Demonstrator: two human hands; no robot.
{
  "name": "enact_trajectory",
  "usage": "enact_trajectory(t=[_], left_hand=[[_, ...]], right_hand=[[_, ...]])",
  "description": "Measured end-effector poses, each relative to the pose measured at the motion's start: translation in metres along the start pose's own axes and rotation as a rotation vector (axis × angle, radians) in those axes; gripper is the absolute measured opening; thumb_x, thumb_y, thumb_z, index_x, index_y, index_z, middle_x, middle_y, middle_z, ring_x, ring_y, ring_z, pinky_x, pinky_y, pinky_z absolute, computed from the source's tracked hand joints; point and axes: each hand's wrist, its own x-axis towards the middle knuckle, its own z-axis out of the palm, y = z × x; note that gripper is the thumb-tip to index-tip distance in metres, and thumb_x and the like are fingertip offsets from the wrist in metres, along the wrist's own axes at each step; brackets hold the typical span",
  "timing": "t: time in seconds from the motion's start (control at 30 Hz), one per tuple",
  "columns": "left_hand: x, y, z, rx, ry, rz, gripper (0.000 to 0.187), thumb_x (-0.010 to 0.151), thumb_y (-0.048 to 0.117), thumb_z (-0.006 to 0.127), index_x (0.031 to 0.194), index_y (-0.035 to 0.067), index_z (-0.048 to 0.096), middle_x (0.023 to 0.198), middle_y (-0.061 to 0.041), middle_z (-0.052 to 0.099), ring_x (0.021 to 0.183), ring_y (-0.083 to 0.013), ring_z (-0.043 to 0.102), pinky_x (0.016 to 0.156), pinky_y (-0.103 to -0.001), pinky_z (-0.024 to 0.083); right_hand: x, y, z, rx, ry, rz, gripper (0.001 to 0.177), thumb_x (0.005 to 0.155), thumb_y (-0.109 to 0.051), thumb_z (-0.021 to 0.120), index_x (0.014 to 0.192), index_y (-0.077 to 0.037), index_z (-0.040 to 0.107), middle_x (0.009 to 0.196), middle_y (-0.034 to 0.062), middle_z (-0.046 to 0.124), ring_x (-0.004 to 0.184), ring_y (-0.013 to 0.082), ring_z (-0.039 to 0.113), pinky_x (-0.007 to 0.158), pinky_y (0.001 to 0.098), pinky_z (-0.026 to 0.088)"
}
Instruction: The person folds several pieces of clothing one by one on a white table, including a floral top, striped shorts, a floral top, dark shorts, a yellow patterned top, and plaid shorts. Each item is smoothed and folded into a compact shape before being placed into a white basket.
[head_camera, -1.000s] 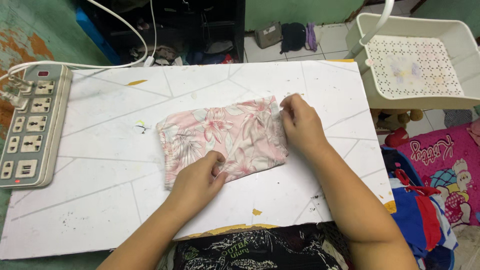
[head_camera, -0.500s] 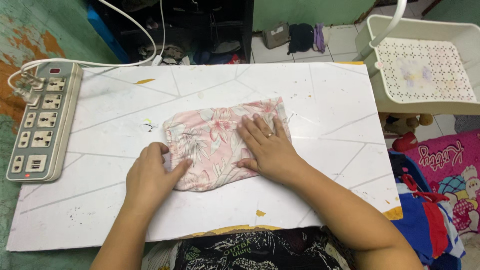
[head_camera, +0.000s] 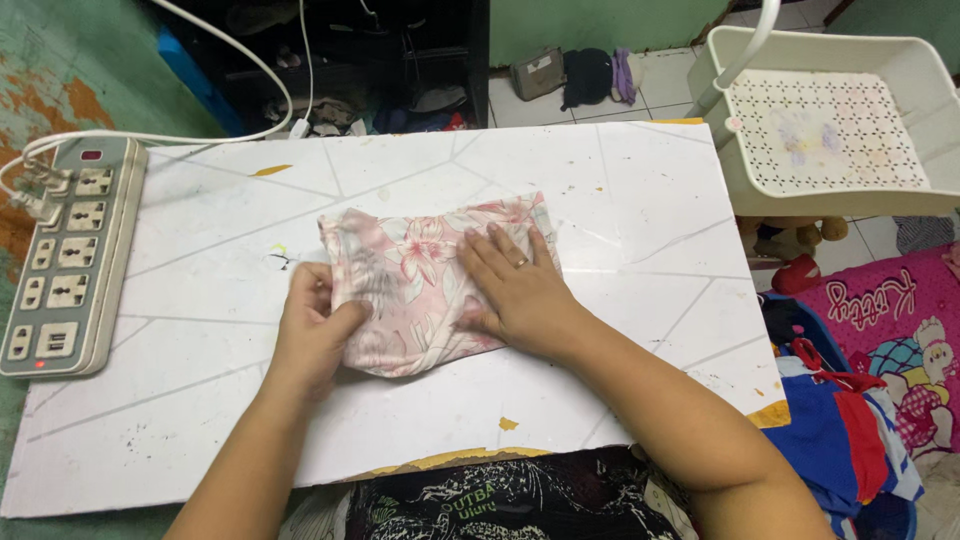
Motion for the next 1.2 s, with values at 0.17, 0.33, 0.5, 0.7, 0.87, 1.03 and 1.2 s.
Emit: enact_trajectory(t=[0.17, 0.33, 0.5, 0.7, 0.87, 1.03, 1.2], left_hand=[[-0.003, 0.023, 0.037, 0.115, -0.091, -0.018, 0.081, 0.078, -0.002, 0.059, 0.15, 0.019, 0.029, 0.133, -0.02, 0.06, 0.107, -0.0241, 0.07, 0.08, -0.038, 0.063], [0.003, 0.041, 0.099, 0.555, -0.412, 0.425, 0.091, 0.089, 0.015, 0.068, 0.165, 0.015, 0.018, 0.163, -0.03, 0.027, 0.136, -0.0397, 0.044, 0.095, -0.042, 0.058], [0.018, 0.037, 0.128, 0.722, -0.579, 0.172, 0.084, 0.087, 0.046, 0.067, 0.159, 0.021, 0.03, 0.159, -0.013, 0.042, 0.099, -0.0299, 0.071, 0.085, -0.037, 0.06], [0.051, 0.03, 0.102, 1.146, -0.423, 0.745, 0.046, 0.093, 0.038, 0.064, 0.131, 0.014, 0.065, 0.141, -0.013, 0.058, 0.128, -0.0372, 0.057, 0.103, -0.053, 0.038], [0.037, 0.048, 0.094, 1.477, -0.478, 0.506, 0.055, 0.091, 0.049, 0.062, 0.134, 0.015, 0.061, 0.133, -0.014, 0.06, 0.118, -0.0338, 0.057, 0.098, -0.05, 0.039], [0.006, 0.06, 0.101, 1.672, -0.653, -0.003, 0.047, 0.107, 0.047, 0.047, 0.141, 0.015, 0.054, 0.127, -0.01, 0.067, 0.114, -0.0253, 0.065, 0.099, -0.042, 0.044], [0.003, 0.026, 0.105, 1.291, -0.395, 0.786, 0.051, 0.096, 0.035, 0.058, 0.135, 0.002, 0.06, 0.136, -0.016, 0.063, 0.124, -0.0301, 0.058, 0.105, -0.046, 0.043]], right_hand=[[-0.012, 0.039, -0.018, 0.311, 0.468, 0.145, 0.079, 0.107, -0.066, 0.029, 0.162, -0.01, 0.032, 0.17, 0.0155, 0.035, 0.161, 0.0395, 0.019, 0.129, 0.0603, 0.011], [-0.022, 0.061, -0.033, 0.407, 0.618, 0.249, 0.072, 0.108, -0.064, 0.034, 0.155, -0.011, 0.046, 0.164, 0.0185, 0.041, 0.159, 0.0436, 0.023, 0.129, 0.0557, 0.019], [-0.024, 0.059, -0.043, 0.375, 0.719, 0.213, 0.065, 0.109, -0.061, 0.042, 0.145, -0.009, 0.058, 0.158, 0.0191, 0.047, 0.155, 0.0437, 0.031, 0.127, 0.0538, 0.025], [-0.024, 0.037, -0.073, 0.441, 0.497, 0.362, 0.046, 0.096, -0.045, 0.064, 0.129, -0.013, 0.066, 0.118, 0.01, 0.07, 0.113, 0.029, 0.065, 0.101, 0.0405, 0.049], [-0.021, 0.021, -0.091, 0.278, -0.332, 0.455, 0.07, 0.082, -0.033, 0.077, 0.147, -0.025, 0.052, 0.116, 0.006, 0.068, 0.105, 0.0275, 0.068, 0.095, 0.0401, 0.051], [-0.023, 0.031, -0.066, -0.019, 0.345, 0.218, 0.052, 0.082, -0.008, 0.068, 0.133, -0.014, 0.062, 0.125, 0.0099, 0.066, 0.115, 0.0321, 0.063, 0.101, 0.0497, 0.044], [-0.018, 0.026, -0.026, 0.175, 0.403, -0.039, 0.05, 0.088, -0.014, 0.065, 0.137, -0.012, 0.055, 0.145, 0.0125, 0.058, 0.141, 0.0337, 0.051, 0.122, 0.0512, 0.037]])
